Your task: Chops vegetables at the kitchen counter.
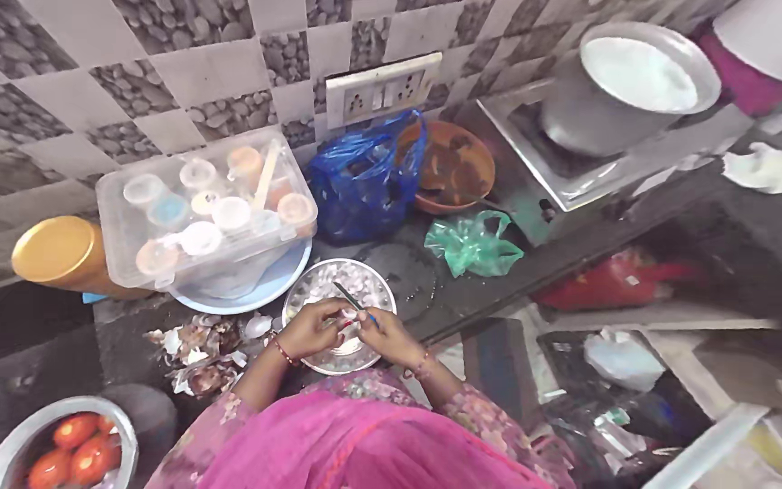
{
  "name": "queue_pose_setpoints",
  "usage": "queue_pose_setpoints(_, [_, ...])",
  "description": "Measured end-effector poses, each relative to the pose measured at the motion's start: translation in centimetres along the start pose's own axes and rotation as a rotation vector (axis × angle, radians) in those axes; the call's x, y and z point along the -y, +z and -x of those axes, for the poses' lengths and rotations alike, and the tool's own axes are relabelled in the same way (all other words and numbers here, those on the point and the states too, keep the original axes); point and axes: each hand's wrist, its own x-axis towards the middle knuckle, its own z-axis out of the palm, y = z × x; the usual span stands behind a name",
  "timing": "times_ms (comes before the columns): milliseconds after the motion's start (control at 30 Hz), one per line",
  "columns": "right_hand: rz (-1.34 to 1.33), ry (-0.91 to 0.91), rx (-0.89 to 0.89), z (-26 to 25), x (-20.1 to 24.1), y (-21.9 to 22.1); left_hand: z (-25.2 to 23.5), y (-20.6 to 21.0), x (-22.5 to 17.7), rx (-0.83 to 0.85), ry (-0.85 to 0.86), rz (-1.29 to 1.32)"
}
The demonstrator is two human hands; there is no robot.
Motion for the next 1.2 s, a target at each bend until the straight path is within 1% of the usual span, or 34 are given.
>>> queue_pose_setpoints(100, [-0.128,0.023,0.006,-0.3,-0.6,0.2,-0.4,0.4,0.7,-0.020,-0.060,0.044])
queue_pose_setpoints(167, [-0.319,0.065,0.041,-0.4,-1.2,0.5,-0.4,0.8,0.9,-0.035,-0.103,0.102])
queue_pose_setpoints(267, [-0.599,0.153,0.126,-0.3,-1.5,0.5,-0.6,1.1,1.3,-0.050,-0.105,0.135])
queue_pose_setpoints(333, [-0.682,0.181,0.150,-0.4,-1.2,0.2,-0.6,0.8,1.6,-0.055,-0.118,0.107])
queue_pose_setpoints(400, [-0.642,0.156,0.135,-0.7,-1.4,-0.1,-0.5,0.7,1.7,-0.089,-0.136,0.122])
queue_pose_setpoints(500, [-0.423,0.083,0.046,-1.4,-2.0,-0.3,-0.5,0.8,1.6,-0.152,-0.182,0.245])
queue_pose_setpoints(567, [-0.261,0.076,0.051,-1.7,-1.9,-0.6,-0.5,0.8,1.7,-0.135,-0.208,0.312])
queue_pose_setpoints(667, [-0.105,0.118,0.087,-2.0,-1.2,-0.8,-0.4,1.2,2.1,-0.128,-0.167,0.309])
queue_pose_setpoints(733, [-0.070,0.108,0.085,-2.3,-1.3,-0.6,-0.5,1.3,2.2,-0.136,-0.156,0.305])
queue_pose_setpoints(867, [-0.088,0.088,0.092,-2.4,-1.4,-0.4,-0.5,1.3,2.5,-0.154,-0.151,0.294])
queue_pose_setpoints(1100, [-0.041,0.071,0.003,-2.4,-1.7,0.5,-0.9,1.5,2.7,-0.170,-0.140,0.240])
queue_pose_setpoints(1200, [-0.045,0.077,0.001,-2.4,-1.7,0.6,-0.8,1.5,2.5,-0.172,-0.163,0.242])
